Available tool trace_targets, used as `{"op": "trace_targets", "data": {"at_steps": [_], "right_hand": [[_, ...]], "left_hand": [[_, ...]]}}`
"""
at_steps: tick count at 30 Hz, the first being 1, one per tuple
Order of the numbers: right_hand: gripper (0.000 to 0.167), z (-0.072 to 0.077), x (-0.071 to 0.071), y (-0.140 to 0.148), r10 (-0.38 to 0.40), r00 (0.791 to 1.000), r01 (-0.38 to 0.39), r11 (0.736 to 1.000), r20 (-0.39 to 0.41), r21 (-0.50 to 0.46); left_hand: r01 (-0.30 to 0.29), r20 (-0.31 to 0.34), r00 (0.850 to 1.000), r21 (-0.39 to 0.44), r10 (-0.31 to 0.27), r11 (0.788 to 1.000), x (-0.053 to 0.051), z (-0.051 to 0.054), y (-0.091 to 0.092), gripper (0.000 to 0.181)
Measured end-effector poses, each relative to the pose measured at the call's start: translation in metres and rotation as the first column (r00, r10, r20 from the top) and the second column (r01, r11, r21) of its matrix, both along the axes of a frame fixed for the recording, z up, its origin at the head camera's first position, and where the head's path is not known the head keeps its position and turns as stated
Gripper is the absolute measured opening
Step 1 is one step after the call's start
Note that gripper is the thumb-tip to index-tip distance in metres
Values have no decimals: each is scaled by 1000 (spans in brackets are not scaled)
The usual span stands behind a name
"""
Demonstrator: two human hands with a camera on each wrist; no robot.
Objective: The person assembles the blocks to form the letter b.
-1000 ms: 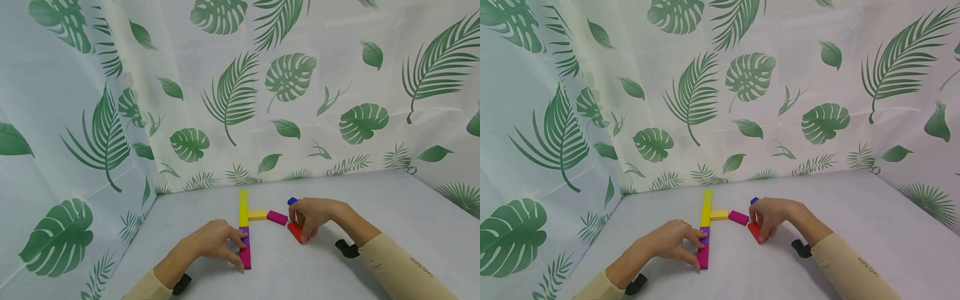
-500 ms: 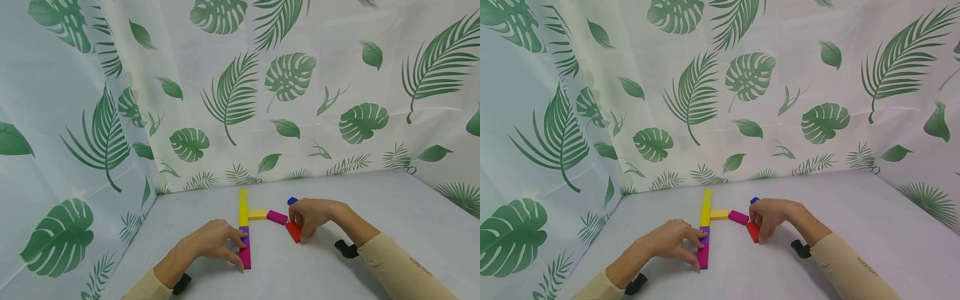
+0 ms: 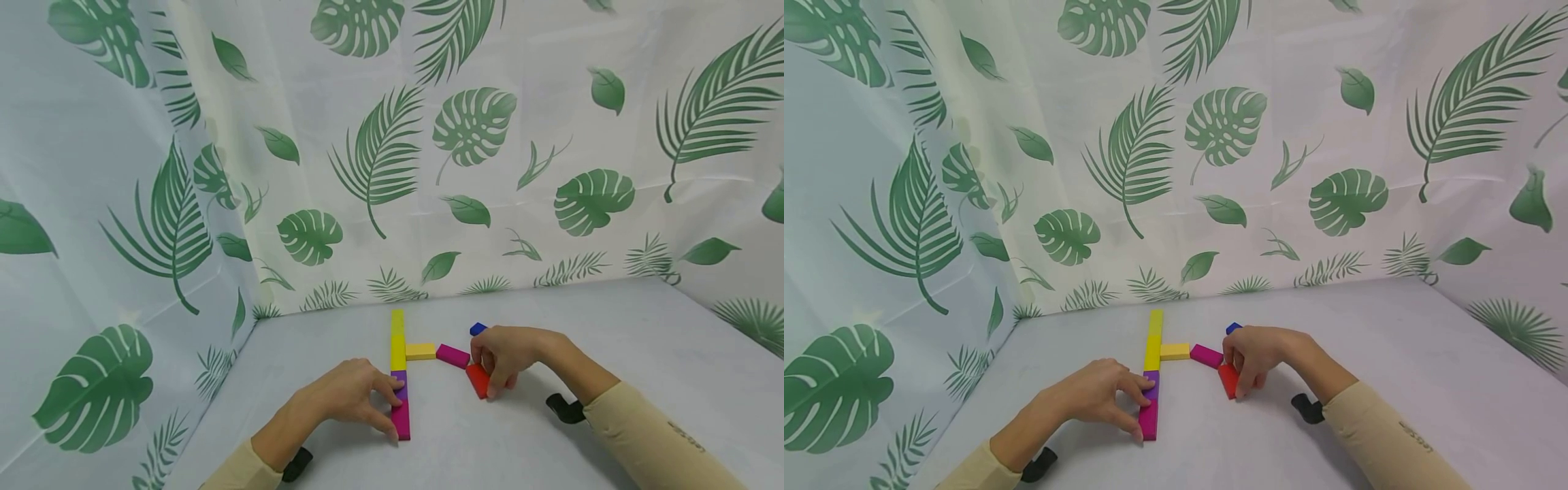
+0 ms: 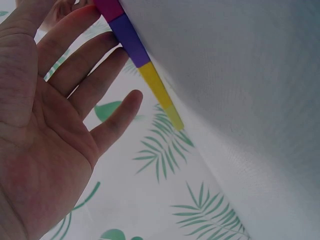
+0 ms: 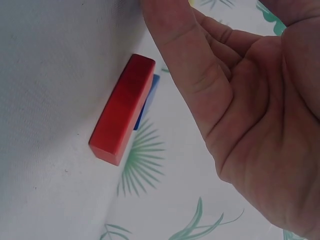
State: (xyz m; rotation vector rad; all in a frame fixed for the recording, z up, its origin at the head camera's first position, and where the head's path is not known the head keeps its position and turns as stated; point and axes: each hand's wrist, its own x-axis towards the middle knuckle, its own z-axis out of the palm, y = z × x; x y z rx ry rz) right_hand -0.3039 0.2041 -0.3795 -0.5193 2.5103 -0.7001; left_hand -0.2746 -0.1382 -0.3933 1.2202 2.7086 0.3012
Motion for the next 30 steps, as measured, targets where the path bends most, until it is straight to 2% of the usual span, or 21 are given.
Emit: {"op": "trace_targets", "data": {"at_steps": [12, 30], "right_hand": [[50, 1, 1, -2, -16, 1000, 17, 999, -22, 31], [47, -1, 3, -4, 3, 999, -2, 999, -46, 33]], "left_hand": [[-3, 3, 1000, 0, 3, 1000, 0, -1, 0, 50], [-15, 14, 1000, -2, 15, 1000, 0, -1, 1, 49]]}}
